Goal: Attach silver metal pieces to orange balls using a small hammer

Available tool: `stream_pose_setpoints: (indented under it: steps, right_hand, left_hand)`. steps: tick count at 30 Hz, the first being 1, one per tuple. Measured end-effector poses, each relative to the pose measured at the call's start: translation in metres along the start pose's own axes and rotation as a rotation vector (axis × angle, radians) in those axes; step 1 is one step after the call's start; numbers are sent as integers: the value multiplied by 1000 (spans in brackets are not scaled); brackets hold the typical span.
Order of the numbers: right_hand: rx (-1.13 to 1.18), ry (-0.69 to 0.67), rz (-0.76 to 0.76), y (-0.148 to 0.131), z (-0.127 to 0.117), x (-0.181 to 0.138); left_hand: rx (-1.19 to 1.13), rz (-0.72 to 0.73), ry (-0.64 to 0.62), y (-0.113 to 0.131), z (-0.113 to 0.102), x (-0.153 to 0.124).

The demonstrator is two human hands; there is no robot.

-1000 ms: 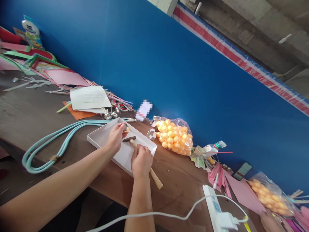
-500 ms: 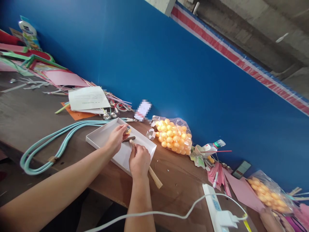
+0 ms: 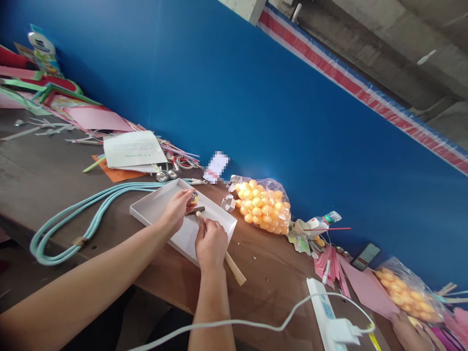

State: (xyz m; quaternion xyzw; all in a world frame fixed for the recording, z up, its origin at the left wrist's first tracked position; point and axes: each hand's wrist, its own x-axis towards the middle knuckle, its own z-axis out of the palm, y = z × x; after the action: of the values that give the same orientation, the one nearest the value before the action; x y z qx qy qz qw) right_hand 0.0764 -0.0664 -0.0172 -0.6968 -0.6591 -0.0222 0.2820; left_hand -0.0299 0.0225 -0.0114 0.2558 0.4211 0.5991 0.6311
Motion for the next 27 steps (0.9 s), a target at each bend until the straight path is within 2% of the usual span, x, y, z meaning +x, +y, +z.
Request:
stream_pose_setpoints:
  steps: [12,27]
  right_hand:
    - [28,-60,31,-5,-6,1]
    - [23,-60,47,-6,-7,1]
  left_hand:
    - [15,-13,-24,-2,-1,2]
    - [6,-32,-38,1,1,-1]
